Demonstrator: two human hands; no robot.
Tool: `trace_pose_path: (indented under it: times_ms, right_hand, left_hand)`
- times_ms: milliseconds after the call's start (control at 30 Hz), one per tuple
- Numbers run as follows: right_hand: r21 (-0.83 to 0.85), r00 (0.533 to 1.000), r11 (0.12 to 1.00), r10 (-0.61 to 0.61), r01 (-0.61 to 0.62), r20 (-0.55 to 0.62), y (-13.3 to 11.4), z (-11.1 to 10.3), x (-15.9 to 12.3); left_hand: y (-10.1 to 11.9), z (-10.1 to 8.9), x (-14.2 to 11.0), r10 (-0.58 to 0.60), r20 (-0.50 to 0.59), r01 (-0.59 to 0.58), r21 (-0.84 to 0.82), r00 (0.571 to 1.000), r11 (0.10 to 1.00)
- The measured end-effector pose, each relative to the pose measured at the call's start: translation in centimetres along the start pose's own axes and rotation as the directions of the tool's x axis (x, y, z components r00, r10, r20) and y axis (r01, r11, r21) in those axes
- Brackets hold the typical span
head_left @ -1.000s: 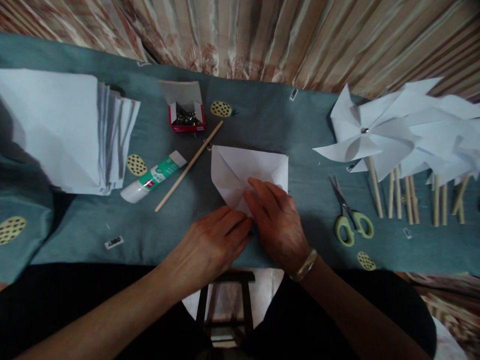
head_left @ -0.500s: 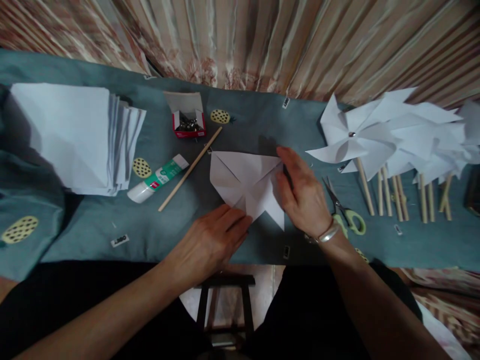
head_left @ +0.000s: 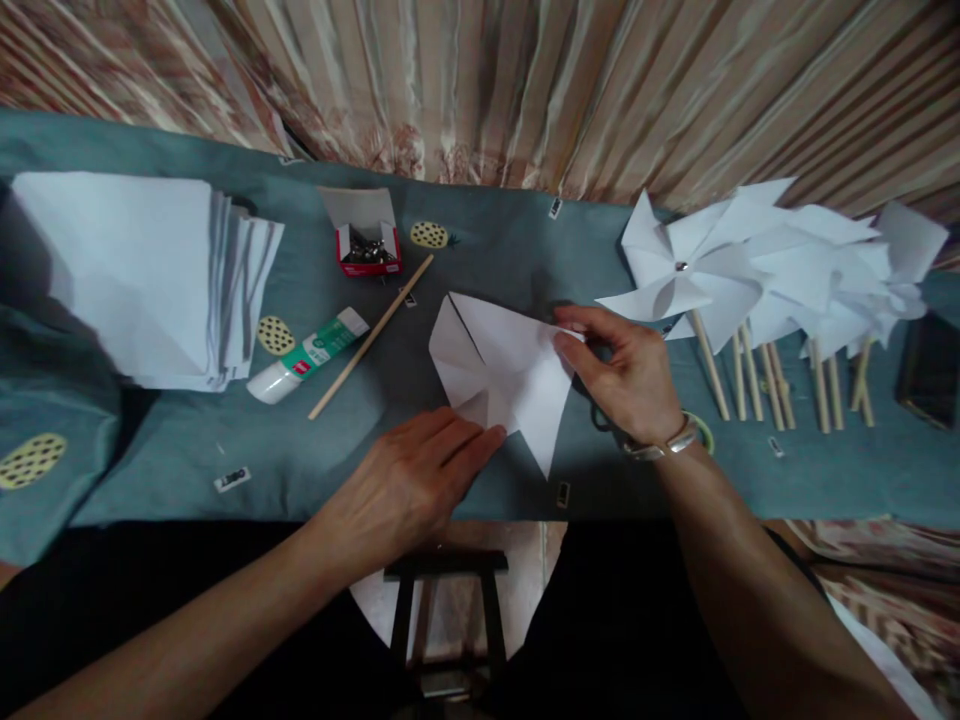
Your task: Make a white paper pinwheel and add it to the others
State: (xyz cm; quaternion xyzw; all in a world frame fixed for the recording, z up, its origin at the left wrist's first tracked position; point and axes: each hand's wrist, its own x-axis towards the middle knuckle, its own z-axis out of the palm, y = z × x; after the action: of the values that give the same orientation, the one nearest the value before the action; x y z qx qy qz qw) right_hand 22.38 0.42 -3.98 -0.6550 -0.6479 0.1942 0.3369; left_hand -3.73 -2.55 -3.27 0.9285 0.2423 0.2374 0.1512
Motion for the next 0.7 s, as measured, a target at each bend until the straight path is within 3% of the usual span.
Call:
trace_pose_path:
  times_ms: [233, 367, 467, 600, 700]
  right_hand:
    - [0.347, 0.973, 0.911, 0.23, -0.224, 0.024, 0.9, -1.8, -2.6]
    - [0.397, 0.928, 0.839, 0.327, -0.372, 0.178, -0.2, -2.9, -4.9]
    - [0.387, 0.887, 0.809, 0.332, -0.443, 0.32, -1.0, -3.1, -6.2]
    - [0.345, 0.874, 0.826, 0.317, -0.446, 0.369, -1.3, -2.8, -7.1]
    - [0.167, 0.903, 0.912, 0.319, -0.375, 0.287, -1.3, -2.7, -7.4]
  left_hand:
    - [-1.8, 0.1, 0.0, 0.033, -0.055, -0.026, 0.13, 0.998, 0.991]
    - [-4.0, -0.1, 0.6, 0.033, -0.114, -0.006, 0.227, 0.993, 0.974]
    - [-4.9, -0.6, 1.3, -0.003, -0.137, 0.035, 0.232, 0.99, 0.972]
    - [-3.3, -0.6, 1.7, 0.019, -0.197, 0.022, 0.204, 0.98, 0.979]
    - [-0.7, 0.2, 1.6, 0.086, -0.099, -0.073, 0.135, 0.991, 0.988]
